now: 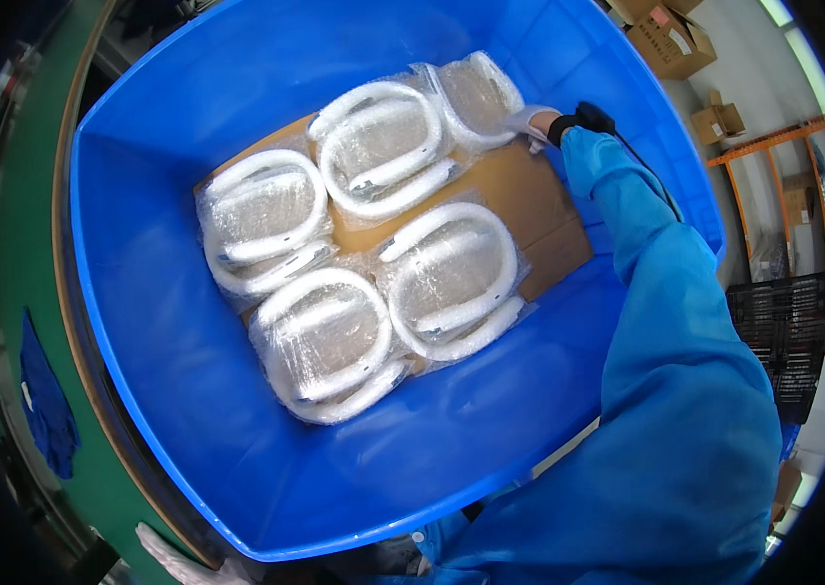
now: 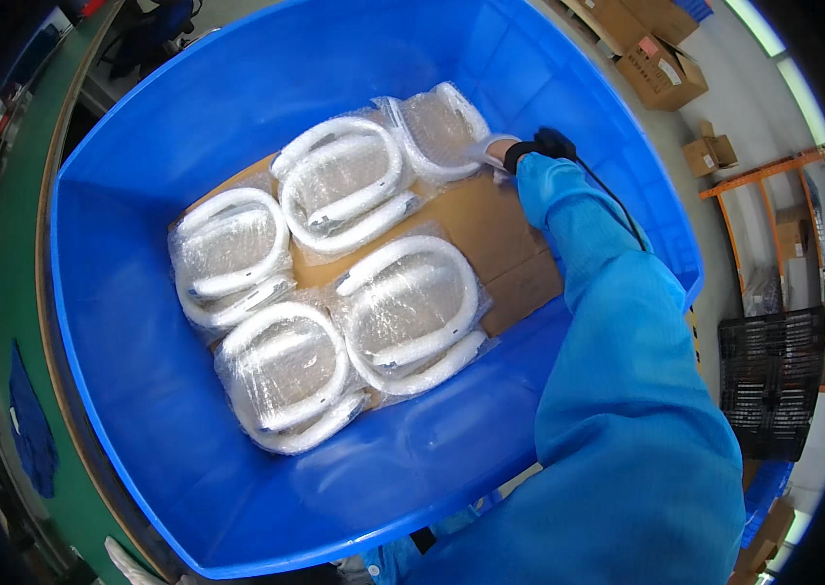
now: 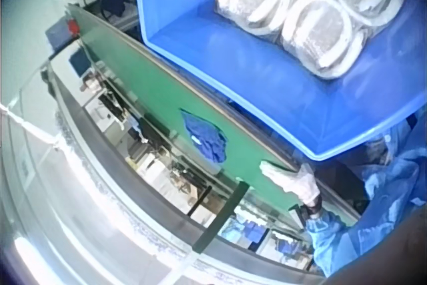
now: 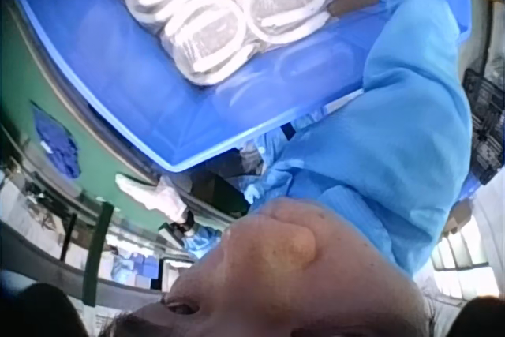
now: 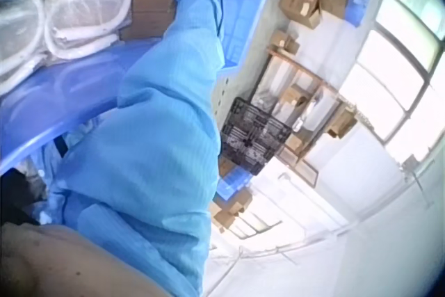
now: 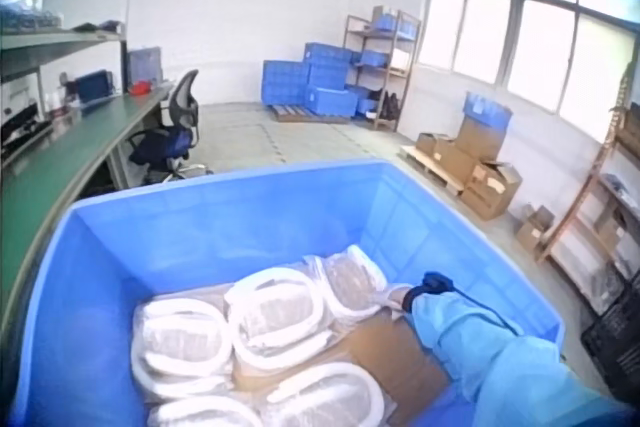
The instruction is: Packaging bubble-wrapped plastic components into a lined blue bin at a factory assembly line.
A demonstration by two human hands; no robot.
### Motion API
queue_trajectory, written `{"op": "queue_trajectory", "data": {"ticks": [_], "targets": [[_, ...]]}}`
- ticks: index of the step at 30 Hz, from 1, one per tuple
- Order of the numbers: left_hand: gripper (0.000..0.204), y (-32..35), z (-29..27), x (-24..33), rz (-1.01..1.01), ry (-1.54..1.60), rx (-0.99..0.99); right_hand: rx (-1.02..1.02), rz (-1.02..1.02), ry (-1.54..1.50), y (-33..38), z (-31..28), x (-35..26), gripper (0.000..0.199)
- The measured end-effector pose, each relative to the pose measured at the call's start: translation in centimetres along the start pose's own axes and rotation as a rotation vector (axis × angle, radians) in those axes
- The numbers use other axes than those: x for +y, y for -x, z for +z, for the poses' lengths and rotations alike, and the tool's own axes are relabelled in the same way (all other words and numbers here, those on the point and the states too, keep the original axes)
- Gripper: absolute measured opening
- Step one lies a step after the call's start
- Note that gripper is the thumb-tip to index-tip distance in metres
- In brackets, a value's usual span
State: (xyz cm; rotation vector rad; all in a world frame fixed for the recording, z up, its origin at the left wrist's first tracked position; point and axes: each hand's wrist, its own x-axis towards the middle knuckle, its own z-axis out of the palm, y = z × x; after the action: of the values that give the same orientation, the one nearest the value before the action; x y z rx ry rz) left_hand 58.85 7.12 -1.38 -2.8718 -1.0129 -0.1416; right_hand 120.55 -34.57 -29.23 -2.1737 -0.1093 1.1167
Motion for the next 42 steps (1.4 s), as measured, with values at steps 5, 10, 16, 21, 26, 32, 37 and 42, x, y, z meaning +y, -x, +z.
{"op": "queue_trajectory", "data": {"ticks": [5, 10, 16, 21, 26, 32, 37, 42], "targets": [[0.077, -0.3, 0.3, -0.3, 0.036, 0.074, 0.035, 0.949, -0.456, 0.9, 3.6, 4.7, -4.2, 0.071], [0.075, 0.5, -0.7, -0.8, -0.026, 0.024, 0.012, 0.925, -0.24, 1.046, -0.8, 6.2, -1.4, 0.077], [0.076, 2.2, -0.1, -3.1, -0.076, 0.102, 0.093, 0.912, -0.373, 1.088, 1.2, 14.4, -14.6, 0.03], [0.082, 1.4, 3.0, -3.1, -0.1, 0.123, 0.143, 0.882, -1.078, 0.861, 13.8, 24.0, -29.5, 0.032], [0.059, 3.8, 3.3, -7.0, -0.16, 0.422, 0.352, 0.201, -1.829, 0.431, 33.0, 50.0, -41.1, 0.017], [0.015, 18.2, 2.7, -20.6, -0.548, 0.666, 0.541, 0.266, -1.936, 0.647, 41.8, 74.4, -37.8, 0.011], [0.011, 40.3, 1.7, -35.4, -1.138, 0.197, 0.812, 0.106, -2.096, 0.611, 52.3, 84.7, -32.7, 0.011], [0.04, 54.5, -3.6, -47.2, -1.826, -0.208, 1.059, 0.03, -2.173, 0.651, 57.5, 87.7, -29.2, 0.011]]}}
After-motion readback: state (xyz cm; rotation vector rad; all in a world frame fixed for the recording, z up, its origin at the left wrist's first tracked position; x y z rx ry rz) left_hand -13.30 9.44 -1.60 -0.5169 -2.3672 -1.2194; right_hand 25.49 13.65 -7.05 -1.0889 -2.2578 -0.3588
